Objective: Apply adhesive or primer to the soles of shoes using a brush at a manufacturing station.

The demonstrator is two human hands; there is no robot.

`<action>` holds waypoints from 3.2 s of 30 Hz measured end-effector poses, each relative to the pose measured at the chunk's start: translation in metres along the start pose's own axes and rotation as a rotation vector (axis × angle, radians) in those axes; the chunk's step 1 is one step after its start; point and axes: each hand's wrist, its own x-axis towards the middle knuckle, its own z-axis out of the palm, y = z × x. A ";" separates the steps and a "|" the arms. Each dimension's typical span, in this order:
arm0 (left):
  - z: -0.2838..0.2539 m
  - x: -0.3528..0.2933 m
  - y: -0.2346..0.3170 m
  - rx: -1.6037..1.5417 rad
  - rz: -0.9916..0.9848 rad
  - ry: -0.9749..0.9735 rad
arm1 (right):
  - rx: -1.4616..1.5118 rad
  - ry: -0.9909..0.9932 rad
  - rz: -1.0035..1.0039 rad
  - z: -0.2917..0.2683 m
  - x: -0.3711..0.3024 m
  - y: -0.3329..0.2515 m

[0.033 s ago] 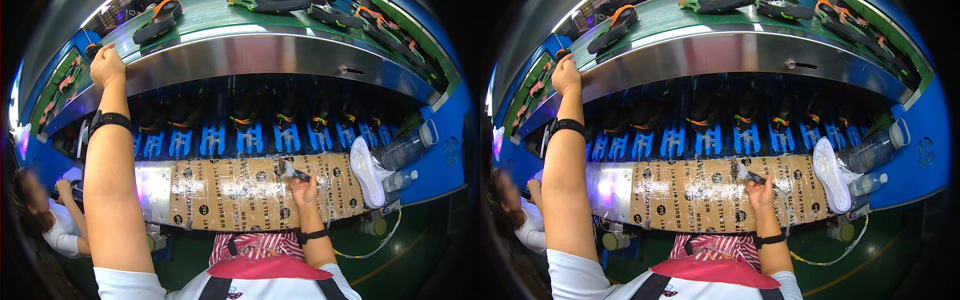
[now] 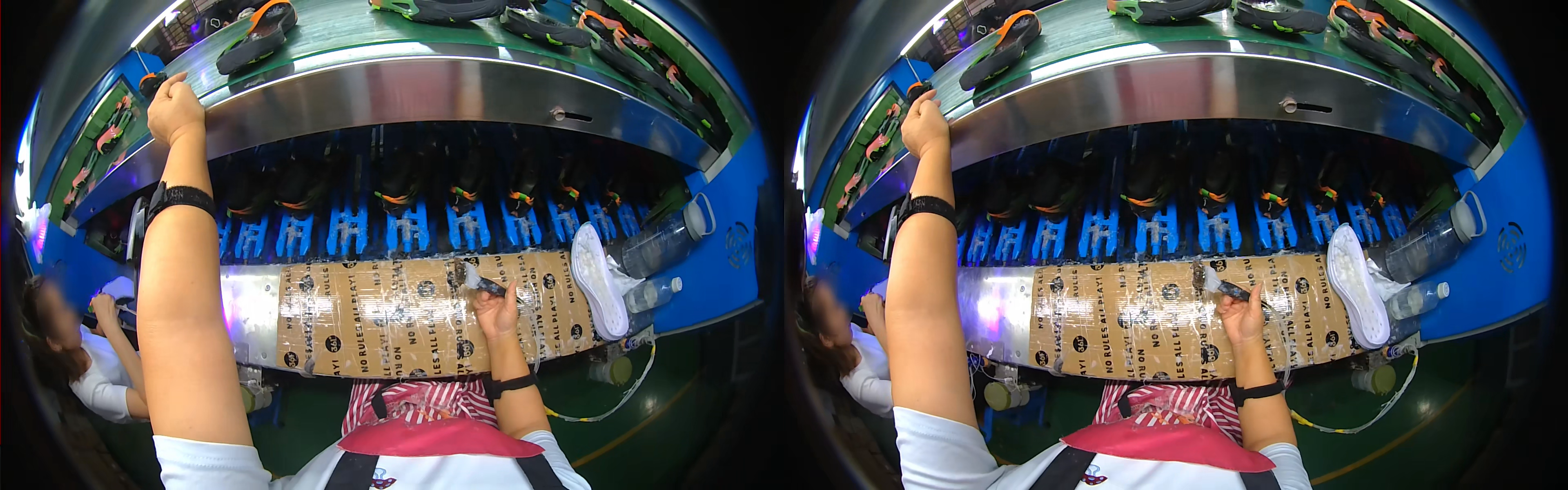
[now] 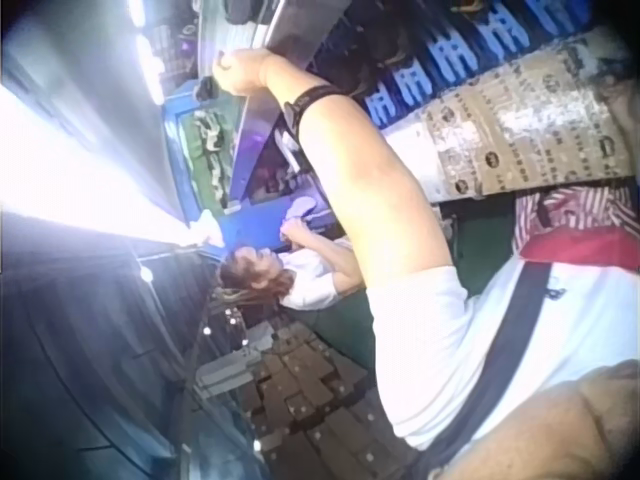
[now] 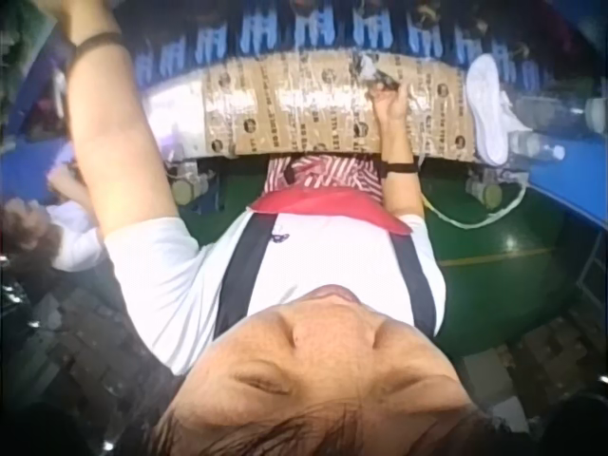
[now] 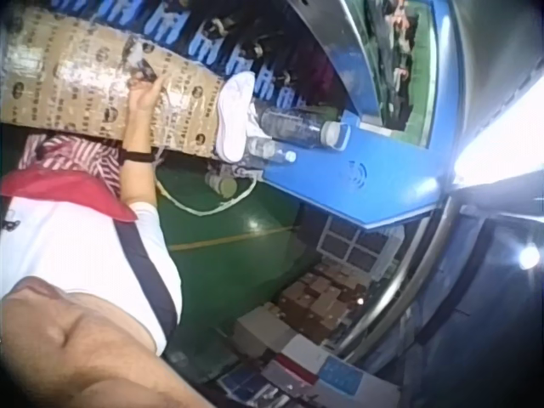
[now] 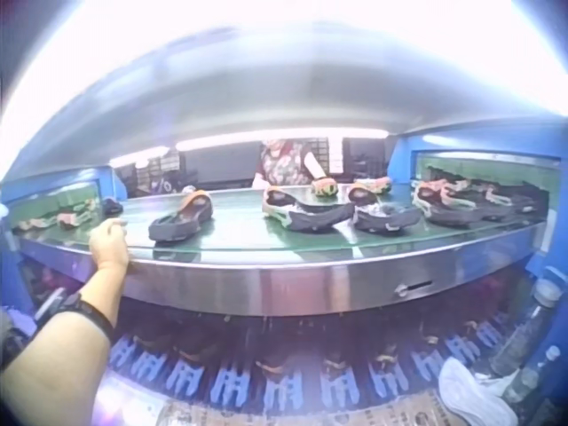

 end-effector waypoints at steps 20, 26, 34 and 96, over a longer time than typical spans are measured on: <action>-0.025 -0.269 0.037 -0.166 0.634 -0.696 | -0.001 -0.065 -0.013 0.009 -0.006 -0.002; 0.123 -0.308 -0.001 0.183 0.419 -1.154 | -0.005 -0.073 -0.017 0.007 -0.002 0.006; 0.177 -0.321 -0.003 0.292 0.415 -1.283 | 0.014 -0.084 -0.024 0.003 -0.003 0.000; -0.226 -0.347 -0.115 -1.072 -1.365 -1.369 | -1.372 -0.816 -1.075 0.181 -0.114 0.009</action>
